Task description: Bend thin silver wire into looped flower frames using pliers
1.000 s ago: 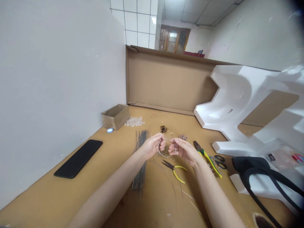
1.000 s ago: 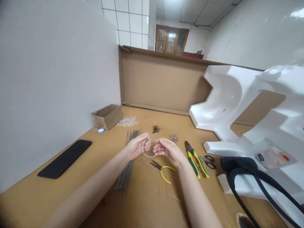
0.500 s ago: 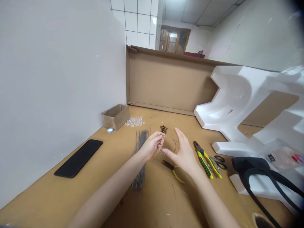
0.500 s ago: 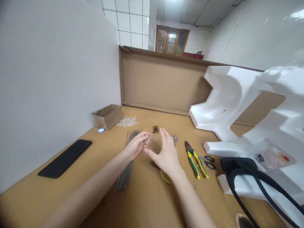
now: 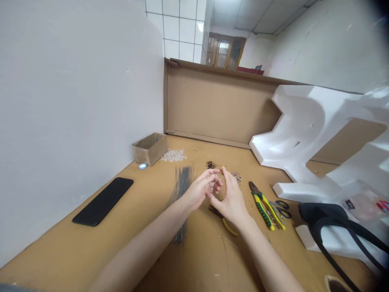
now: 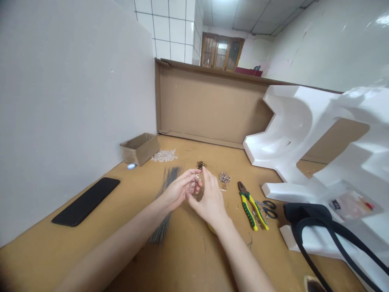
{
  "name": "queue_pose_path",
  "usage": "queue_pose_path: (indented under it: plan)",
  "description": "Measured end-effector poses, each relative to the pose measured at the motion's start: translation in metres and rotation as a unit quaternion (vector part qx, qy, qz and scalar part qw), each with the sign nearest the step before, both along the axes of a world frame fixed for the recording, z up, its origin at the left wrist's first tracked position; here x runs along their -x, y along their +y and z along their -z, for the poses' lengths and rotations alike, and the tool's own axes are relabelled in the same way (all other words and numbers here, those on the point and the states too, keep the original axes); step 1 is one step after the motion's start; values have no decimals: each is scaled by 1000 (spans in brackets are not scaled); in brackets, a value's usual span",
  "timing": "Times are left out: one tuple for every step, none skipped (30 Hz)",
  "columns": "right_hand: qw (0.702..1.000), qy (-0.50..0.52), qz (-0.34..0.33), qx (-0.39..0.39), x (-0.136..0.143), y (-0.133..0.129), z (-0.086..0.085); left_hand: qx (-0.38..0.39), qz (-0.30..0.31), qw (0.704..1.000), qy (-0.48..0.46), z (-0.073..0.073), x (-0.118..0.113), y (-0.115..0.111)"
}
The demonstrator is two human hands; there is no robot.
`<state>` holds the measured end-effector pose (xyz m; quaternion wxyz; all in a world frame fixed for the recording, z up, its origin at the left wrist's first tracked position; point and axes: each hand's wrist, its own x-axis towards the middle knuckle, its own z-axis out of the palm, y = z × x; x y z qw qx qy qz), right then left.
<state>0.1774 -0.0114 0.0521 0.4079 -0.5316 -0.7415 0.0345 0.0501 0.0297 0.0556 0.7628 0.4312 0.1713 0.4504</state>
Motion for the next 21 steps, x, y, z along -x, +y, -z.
queue_pose_path:
  plan:
    - [1000, 8, -8, 0, -1, 0, 0, 4, 9, 1000, -1, 0, 0, 0]
    - [1000, 20, -16, 3, -2, 1, -1, 8, 18, 1000, -4, 0, 0, 0]
    - [999, 36, -25, 10, -4, 1, -2, 9, 27, 1000, -5, 0, 0, -1]
    - [998, 54, -36, 20, -5, 1, -3, 8, 33, 999, -5, 0, 0, 0]
    - [995, 75, -49, 31, -7, 1, -6, 3, 35, 999, -3, 0, 0, 0]
    - [992, 100, -62, 44, -9, 1, -8, -7, 31, 999, 5, 0, 0, 2]
    - [987, 127, -74, 63, -11, 2, -11, -21, 22, 999, 21, 0, 1, 3]
    - [980, 156, -86, 88, -14, 2, -14, -39, 3, 998, 48, 0, 2, 5]
    - [970, 185, -98, 122, -17, 3, -17, -61, -27, 994, 84, -1, 4, 7]
    - [957, 214, -109, 164, -20, 4, -19, -87, -64, 986, 124, -3, 6, 8]
    - [940, 240, -123, 208, -23, 5, -21, -116, -104, 974, 165, -6, 9, 9]
    - [921, 271, -133, 246, -26, 6, -23, -148, -141, 958, 200, -9, 12, 8]
    - [902, 303, -143, 273, -29, 7, -24, -178, -149, 946, 225, -13, 15, 5]
    - [881, 337, -156, 293, -31, 7, -24, -210, -134, 936, 248, -18, 17, 1]
    - [860, 373, -169, 305, -33, 8, -24, -240, -100, 928, 266, -23, 19, -5]
    - [839, 404, -187, 313, -34, 8, -24, -273, -76, 917, 283, -27, 20, -12]
    - [818, 430, -209, 319, -34, 8, -24, -306, -63, 899, 306, -30, 20, -18]
    - [796, 451, -234, 328, -34, 8, -23, -339, -58, 876, 337, -32, 19, -25]
    - [776, 469, -255, 335, -34, 8, -23, -366, -67, 852, 368, -33, 16, -30]
    - [759, 485, -272, 339, -34, 7, -23, -385, -81, 832, 391, -32, 12, -34]
    - [744, 499, -284, 341, -33, 7, -23, -396, -96, 817, 407, -30, 8, -37]
